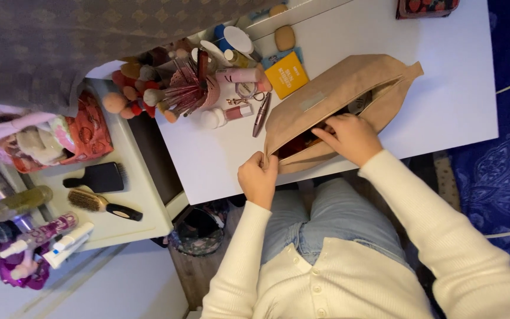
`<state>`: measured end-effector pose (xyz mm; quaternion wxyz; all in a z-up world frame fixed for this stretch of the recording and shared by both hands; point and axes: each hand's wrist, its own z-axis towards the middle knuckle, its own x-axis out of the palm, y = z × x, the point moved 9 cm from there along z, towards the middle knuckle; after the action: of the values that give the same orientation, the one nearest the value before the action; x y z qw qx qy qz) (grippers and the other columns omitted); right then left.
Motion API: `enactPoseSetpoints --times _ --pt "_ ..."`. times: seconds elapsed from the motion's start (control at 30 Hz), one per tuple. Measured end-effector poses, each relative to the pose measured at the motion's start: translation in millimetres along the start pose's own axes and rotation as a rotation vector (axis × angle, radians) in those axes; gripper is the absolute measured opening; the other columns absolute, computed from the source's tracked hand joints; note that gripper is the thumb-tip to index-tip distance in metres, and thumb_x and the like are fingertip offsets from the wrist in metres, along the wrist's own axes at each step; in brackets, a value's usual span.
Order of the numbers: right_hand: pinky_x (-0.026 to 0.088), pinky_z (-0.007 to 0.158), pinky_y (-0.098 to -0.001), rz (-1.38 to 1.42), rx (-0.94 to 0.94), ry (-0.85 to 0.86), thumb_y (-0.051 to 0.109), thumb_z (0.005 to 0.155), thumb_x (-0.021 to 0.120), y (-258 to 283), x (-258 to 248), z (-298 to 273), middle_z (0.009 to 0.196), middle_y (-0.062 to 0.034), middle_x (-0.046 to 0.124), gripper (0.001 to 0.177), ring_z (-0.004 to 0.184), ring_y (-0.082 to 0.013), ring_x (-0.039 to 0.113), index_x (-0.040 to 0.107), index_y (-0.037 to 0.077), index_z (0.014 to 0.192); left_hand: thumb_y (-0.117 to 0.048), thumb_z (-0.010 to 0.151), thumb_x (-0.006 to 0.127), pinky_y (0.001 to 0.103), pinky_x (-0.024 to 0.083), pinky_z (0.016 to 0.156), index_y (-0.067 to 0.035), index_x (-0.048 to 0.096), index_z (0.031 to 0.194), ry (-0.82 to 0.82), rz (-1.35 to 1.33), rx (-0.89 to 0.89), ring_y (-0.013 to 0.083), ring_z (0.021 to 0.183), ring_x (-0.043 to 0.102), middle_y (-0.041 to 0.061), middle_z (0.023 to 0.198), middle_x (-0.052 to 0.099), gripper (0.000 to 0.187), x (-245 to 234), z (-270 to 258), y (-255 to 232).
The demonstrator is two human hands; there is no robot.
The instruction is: Organizing and packing various makeup products and brushes into a makeup bag on a vanity table.
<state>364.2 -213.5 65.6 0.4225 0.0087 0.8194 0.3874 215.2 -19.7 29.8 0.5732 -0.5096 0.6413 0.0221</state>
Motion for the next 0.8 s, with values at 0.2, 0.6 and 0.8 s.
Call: enactPoseSetpoints --times 0.2,0.6,0.8 --pt "0.032 0.101 -0.048 -0.509 -0.288 -0.141 0.062 0.093 0.061 -48.7 4.0 -42.0 0.093 0.003 0.066 0.043 0.098 -0.0174 0.062 0.068 0.021 0.102 -0.024 0.08 0.067 0.042 0.049 0.053 -0.008 0.048 0.055 0.029 -0.032 0.009 0.0365 0.051 0.059 0.014 0.045 0.049 0.035 -14.6 -13.7 -1.4" --pt "0.053 0.075 -0.031 -0.373 -0.718 -0.058 0.038 0.103 0.056 49.2 75.2 -97.1 0.078 0.0077 0.067 0.018 0.08 -0.0137 0.066 0.067 0.026 0.096 -0.028 0.082 0.067 0.042 0.049 0.056 -0.01 0.054 0.056 -0.105 0.04 -0.059 0.0385 0.053 0.059 0.012 0.047 0.05 0.034 -81.2 -18.0 60.0" --pt "0.053 0.061 -0.0276 -0.32 -0.651 0.116 0.034 0.104 0.058 71.2 98.2 -86.5 0.076 0.0055 0.069 0.016 0.073 -0.0156 0.069 0.069 0.024 0.101 -0.021 0.084 0.065 0.036 0.045 0.053 -0.009 0.05 0.054 -0.175 0.037 -0.135 0.0311 0.049 0.055 0.009 0.044 0.047 0.035 -85.0 -14.7 118.4"
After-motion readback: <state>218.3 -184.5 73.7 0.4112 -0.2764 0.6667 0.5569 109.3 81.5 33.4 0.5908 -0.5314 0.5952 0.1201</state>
